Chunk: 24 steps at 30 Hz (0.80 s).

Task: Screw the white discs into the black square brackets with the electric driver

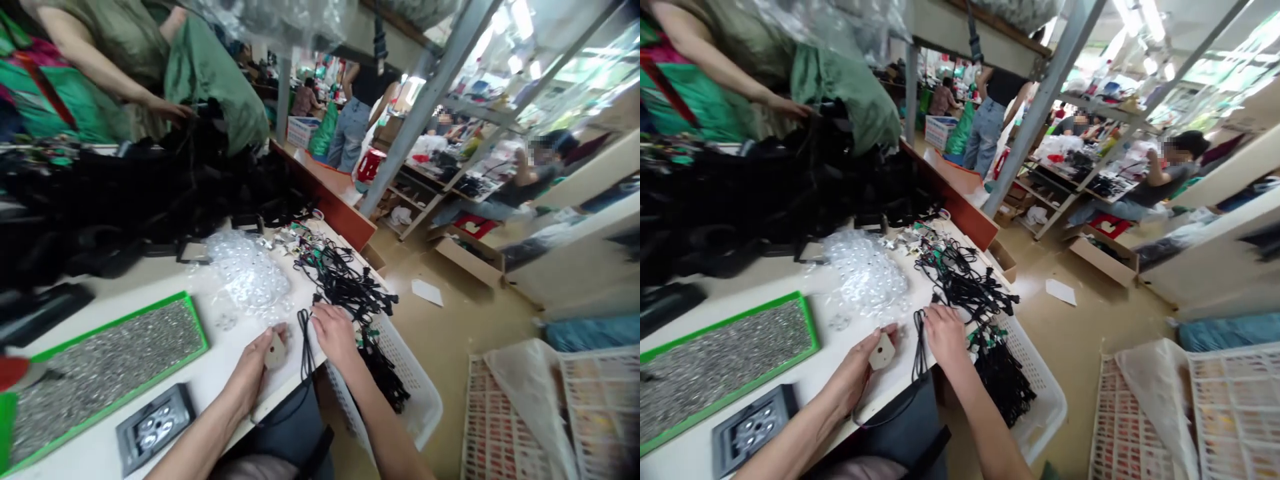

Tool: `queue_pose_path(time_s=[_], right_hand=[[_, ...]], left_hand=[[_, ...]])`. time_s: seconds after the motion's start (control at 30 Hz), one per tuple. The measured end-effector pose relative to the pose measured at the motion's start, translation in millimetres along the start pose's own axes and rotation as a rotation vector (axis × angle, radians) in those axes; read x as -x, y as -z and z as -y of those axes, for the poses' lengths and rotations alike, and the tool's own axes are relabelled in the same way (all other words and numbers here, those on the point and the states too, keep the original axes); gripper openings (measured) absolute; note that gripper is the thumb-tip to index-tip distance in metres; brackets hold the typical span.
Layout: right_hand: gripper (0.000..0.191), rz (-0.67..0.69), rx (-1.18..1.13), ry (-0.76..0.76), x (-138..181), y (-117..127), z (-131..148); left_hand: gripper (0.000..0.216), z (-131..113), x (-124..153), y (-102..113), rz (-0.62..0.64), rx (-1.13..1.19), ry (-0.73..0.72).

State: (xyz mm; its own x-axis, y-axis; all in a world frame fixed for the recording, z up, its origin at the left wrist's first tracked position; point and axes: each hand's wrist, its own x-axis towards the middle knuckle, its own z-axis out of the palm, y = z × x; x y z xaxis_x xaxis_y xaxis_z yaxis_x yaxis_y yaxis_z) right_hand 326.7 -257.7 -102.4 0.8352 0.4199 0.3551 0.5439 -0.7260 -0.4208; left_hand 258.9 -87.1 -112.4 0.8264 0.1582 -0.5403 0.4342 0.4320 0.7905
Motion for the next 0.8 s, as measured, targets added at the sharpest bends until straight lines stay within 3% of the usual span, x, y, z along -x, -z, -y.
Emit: queue_pose_path(time_s=[0.07, 0.2, 0.33, 0.4, 0.5, 0.57, 0.67, 0.73, 0.8], right_hand=[[0.025, 0.019, -0.202, -0.069, 5, 1, 25], [0.020, 0.216, -0.608, -0.239, 19, -3, 73], [0.018, 0.272, -1.076, -0.444, 24, -18, 92], [0.020, 0.309, -1.181, -0.461, 20, -21, 95], [0.020, 0.353, -1.127, -0.419, 11, -19, 101], [0.018, 0.352, -1.070, -0.373, 6, -16, 106], [0.016, 0.369, -1.036, -0.324, -1, -16, 113], [0.016, 0.442, -1.036, -0.296, -4, -20, 120], [0.016, 0.455, -1.047, -0.277, -4, -28, 129]], left_hand=[[0.055, -6, 17, 7, 0.012, 0.100, 0.033], [0.060, -9, 44, 14, 0.082, 0.252, -0.021], [0.068, 0, 57, 29, 0.137, 0.287, -0.105], [0.070, 6, 62, 42, 0.191, 0.275, -0.081], [0.075, 11, 76, 69, 0.268, 0.106, 0.044], [0.070, 10, 88, 86, 0.199, -0.148, 0.016], [0.052, 3, 103, 102, -0.103, -0.494, -0.233], [0.039, -4, 106, 105, -0.223, -0.548, -0.380], [0.033, -9, 102, 102, -0.207, -0.476, -0.443]])
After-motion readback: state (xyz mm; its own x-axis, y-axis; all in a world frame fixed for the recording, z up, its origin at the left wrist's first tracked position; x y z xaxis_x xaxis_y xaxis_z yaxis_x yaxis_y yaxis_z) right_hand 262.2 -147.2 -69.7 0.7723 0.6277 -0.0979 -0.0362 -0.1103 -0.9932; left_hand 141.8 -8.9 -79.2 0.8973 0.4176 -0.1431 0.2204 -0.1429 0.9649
